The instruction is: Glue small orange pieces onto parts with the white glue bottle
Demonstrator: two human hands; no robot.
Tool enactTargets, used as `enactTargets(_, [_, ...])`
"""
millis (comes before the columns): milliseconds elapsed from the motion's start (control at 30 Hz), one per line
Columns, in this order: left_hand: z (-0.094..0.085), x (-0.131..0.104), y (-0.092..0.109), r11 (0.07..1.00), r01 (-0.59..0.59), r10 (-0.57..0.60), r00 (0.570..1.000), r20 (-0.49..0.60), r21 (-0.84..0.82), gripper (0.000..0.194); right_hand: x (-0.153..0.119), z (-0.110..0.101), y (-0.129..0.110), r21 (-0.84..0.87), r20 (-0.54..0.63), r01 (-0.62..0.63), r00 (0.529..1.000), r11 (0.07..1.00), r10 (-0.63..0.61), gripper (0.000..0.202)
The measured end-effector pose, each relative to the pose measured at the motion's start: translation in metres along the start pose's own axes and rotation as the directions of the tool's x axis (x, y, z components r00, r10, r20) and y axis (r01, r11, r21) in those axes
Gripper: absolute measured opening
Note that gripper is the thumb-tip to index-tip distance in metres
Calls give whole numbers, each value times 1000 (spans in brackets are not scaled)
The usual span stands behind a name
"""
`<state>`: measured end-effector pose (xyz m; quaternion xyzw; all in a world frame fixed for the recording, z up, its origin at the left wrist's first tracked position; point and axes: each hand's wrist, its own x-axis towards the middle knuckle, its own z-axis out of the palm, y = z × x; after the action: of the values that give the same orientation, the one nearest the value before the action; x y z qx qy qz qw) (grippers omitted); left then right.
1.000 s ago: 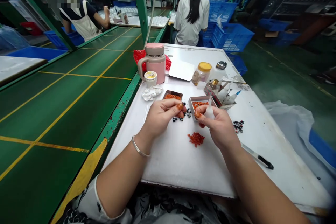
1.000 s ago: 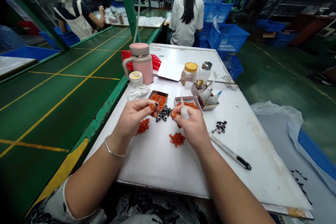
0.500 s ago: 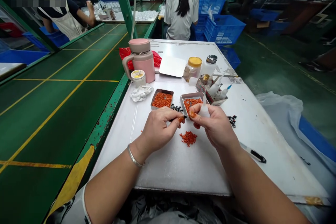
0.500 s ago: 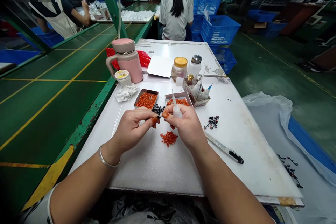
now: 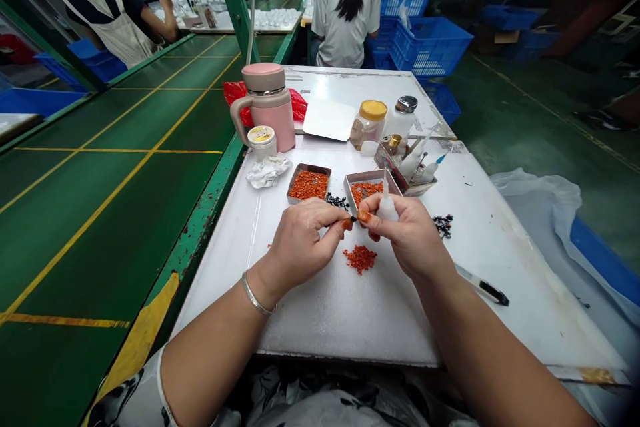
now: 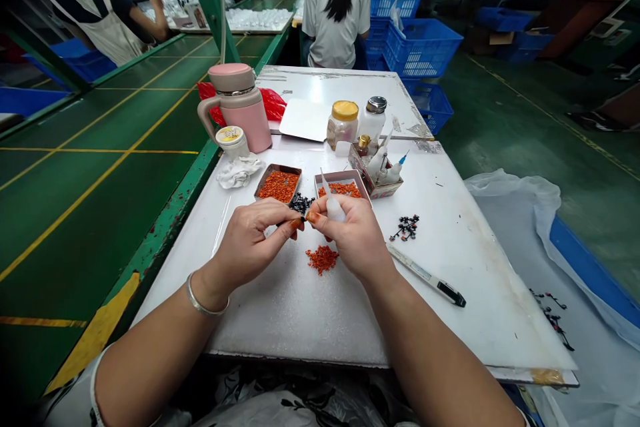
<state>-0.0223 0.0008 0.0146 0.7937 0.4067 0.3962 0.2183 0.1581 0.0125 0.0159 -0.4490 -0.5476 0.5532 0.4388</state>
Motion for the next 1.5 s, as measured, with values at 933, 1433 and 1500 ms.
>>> enactTargets(933, [1, 1, -1, 997, 60, -64, 995, -82, -49, 20, -8, 18, 8, -89, -193, 158, 966, 983, -173, 18])
enactTargets(1433, [1, 4, -1, 696, 324, -312, 940, 137, -640, 19, -19, 18, -5, -445, -214, 324, 867, 835, -451, 9])
enactTargets(1500, [2, 4, -2, 637, 340, -323, 933, 161, -692, 18, -19, 18, -4, -451, -204, 335, 863, 827, -461, 9])
